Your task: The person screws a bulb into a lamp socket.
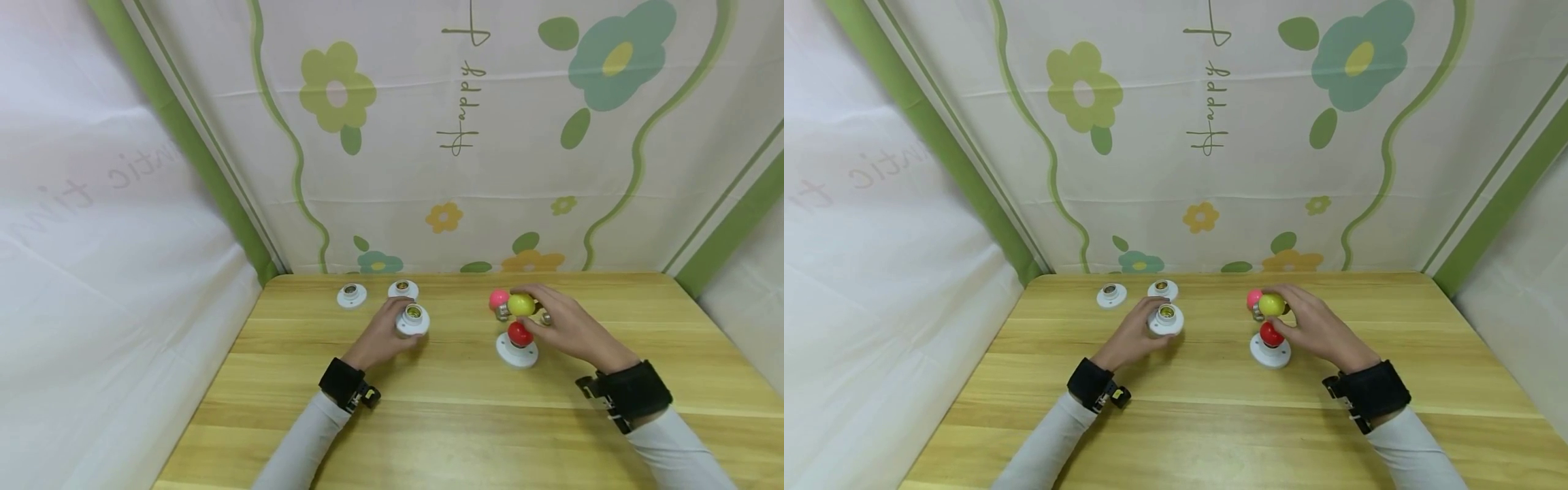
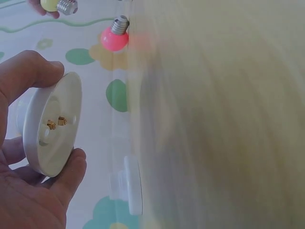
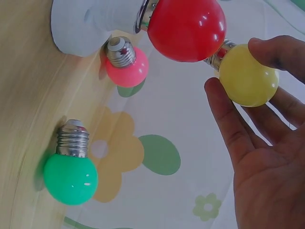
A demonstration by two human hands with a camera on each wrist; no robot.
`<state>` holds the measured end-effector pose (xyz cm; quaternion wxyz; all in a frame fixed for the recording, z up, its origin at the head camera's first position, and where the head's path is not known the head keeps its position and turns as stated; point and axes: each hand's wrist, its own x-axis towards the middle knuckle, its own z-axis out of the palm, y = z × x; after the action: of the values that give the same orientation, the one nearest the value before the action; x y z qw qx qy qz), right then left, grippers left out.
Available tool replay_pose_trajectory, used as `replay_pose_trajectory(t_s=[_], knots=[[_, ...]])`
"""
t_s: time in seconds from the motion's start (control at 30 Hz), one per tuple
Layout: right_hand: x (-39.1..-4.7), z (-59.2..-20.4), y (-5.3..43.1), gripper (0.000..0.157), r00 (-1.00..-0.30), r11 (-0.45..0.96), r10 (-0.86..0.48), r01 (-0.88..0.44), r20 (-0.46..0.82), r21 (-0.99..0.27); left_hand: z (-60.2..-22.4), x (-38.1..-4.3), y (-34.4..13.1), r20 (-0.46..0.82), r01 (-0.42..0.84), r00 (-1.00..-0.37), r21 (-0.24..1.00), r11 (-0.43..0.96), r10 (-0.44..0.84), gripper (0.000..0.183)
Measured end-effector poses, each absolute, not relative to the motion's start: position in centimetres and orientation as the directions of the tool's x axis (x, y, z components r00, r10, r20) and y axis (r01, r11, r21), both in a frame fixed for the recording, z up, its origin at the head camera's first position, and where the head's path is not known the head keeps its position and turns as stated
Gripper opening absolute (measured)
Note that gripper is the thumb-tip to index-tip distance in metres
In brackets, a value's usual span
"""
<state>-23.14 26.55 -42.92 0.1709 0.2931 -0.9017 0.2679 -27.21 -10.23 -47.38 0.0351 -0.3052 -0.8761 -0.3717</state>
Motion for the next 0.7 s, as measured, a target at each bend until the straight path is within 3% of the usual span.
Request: replay_pose_trajectory(t_s=[0.7], knots=[[-23.0, -42.2, 25.1, 0.055, -0.682, 0.637, -0.519, -0.711, 0.515, -0.298, -47.4, -27.0, -8.7, 0.293, 0.606, -0.774, 0.601, 0.522, 0.561, 0.069]])
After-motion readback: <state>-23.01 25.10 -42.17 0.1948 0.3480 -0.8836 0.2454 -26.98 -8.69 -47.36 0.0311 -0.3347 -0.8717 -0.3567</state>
